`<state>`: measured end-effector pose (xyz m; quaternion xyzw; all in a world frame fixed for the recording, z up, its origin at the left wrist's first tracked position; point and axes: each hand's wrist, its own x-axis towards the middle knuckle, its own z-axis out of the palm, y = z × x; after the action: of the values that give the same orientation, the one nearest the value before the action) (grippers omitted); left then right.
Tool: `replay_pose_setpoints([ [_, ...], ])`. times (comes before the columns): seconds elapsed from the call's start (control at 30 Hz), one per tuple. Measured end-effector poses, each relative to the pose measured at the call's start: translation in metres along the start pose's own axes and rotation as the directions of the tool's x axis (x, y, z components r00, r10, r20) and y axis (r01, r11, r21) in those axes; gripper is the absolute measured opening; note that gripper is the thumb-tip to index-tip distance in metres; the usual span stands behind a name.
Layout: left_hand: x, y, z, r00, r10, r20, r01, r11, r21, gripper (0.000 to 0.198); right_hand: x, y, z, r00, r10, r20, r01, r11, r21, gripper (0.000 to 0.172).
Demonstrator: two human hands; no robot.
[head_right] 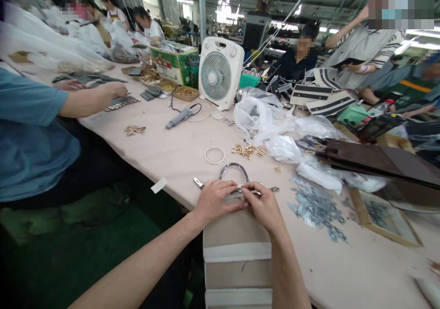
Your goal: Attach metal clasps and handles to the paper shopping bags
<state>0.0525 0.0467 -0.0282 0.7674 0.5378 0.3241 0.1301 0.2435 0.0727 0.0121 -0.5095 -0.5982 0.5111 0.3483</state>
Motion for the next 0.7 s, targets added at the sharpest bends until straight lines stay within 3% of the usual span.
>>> replay_pose_setpoints([
  [0.2, 0.000, -0.003, 0.001, 1.000, -0.009, 0.003, 0.009, 0.999, -0.035, 0.044, 0.004, 0.009, 0.001, 0.996, 0.010, 0.088, -0.002, 0.997, -0.082, 0.039],
  [0.43, -0.001, -0.005, 0.002, 1.000, -0.006, -0.013, 0.005, 0.999, -0.042, 0.046, 0.009, 0.019, 0.006, 0.998, -0.060, -0.003, 0.057, 0.961, -0.270, 0.033],
  [0.7, -0.002, -0.006, 0.004, 0.999, 0.011, -0.038, -0.014, 0.997, -0.073, 0.044, 0.007, 0.022, 0.007, 0.997, -0.082, -0.008, 0.076, 0.946, -0.315, 0.031],
])
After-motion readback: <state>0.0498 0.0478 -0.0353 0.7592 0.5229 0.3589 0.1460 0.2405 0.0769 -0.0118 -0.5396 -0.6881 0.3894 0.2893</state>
